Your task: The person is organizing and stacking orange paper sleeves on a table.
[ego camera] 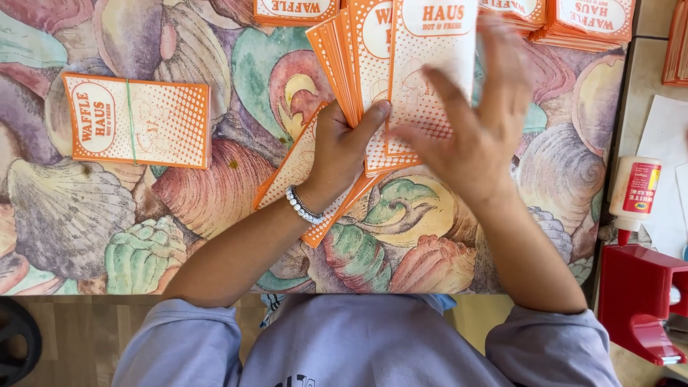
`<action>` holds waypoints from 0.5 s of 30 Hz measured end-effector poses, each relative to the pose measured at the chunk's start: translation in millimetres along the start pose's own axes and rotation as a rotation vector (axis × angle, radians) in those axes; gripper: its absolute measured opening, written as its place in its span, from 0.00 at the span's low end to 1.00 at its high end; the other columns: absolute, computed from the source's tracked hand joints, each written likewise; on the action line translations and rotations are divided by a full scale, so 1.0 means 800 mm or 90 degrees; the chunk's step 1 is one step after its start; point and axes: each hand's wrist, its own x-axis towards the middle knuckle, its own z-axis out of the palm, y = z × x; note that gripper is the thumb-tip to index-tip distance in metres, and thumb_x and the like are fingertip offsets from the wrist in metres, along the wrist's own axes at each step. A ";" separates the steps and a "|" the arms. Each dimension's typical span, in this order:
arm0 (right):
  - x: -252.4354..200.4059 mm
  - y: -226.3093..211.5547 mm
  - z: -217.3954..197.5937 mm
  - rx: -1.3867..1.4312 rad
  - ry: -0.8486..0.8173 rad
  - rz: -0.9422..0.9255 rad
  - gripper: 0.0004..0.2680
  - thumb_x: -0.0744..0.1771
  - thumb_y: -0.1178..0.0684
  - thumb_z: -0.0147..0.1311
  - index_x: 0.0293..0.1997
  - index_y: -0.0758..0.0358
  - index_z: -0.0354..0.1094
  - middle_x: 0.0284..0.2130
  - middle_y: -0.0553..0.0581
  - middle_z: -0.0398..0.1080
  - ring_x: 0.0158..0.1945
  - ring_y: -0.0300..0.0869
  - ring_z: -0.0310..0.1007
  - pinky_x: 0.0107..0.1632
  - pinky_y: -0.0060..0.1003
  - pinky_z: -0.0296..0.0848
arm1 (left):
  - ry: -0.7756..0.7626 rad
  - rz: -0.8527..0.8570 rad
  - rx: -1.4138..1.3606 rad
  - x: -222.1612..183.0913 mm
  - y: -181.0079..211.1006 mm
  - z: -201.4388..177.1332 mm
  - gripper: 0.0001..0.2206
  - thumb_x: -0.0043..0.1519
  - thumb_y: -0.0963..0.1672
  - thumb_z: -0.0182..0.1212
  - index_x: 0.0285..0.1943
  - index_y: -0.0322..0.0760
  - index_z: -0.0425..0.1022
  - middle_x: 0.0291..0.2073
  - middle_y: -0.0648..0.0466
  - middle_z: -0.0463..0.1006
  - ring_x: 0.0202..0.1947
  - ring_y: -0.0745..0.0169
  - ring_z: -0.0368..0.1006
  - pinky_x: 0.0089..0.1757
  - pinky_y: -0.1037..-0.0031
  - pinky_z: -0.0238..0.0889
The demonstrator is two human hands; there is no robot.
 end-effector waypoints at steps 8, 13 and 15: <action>0.000 -0.030 0.004 0.191 -0.062 -0.042 0.09 0.71 0.61 0.64 0.54 0.77 0.75 0.56 0.71 0.73 0.61 0.64 0.74 0.64 0.55 0.74 | -0.012 -0.004 -0.054 -0.002 -0.009 -0.001 0.06 0.65 0.46 0.62 0.36 0.43 0.78 0.32 0.65 0.80 0.35 0.80 0.72 0.38 0.81 0.69; 0.003 -0.027 0.000 0.328 -0.044 0.068 0.08 0.71 0.65 0.60 0.56 0.75 0.74 0.55 0.70 0.73 0.64 0.63 0.72 0.70 0.56 0.70 | 0.012 -0.020 -0.052 -0.002 -0.005 0.000 0.13 0.63 0.47 0.63 0.26 0.49 0.66 0.21 0.69 0.67 0.24 0.81 0.60 0.28 0.82 0.55; 0.005 -0.023 -0.005 0.337 -0.041 0.061 0.08 0.70 0.56 0.62 0.51 0.71 0.77 0.61 0.67 0.68 0.70 0.60 0.63 0.75 0.57 0.62 | 0.013 -0.010 -0.104 0.000 -0.016 0.000 0.07 0.64 0.45 0.63 0.33 0.45 0.72 0.29 0.65 0.74 0.32 0.77 0.68 0.35 0.79 0.64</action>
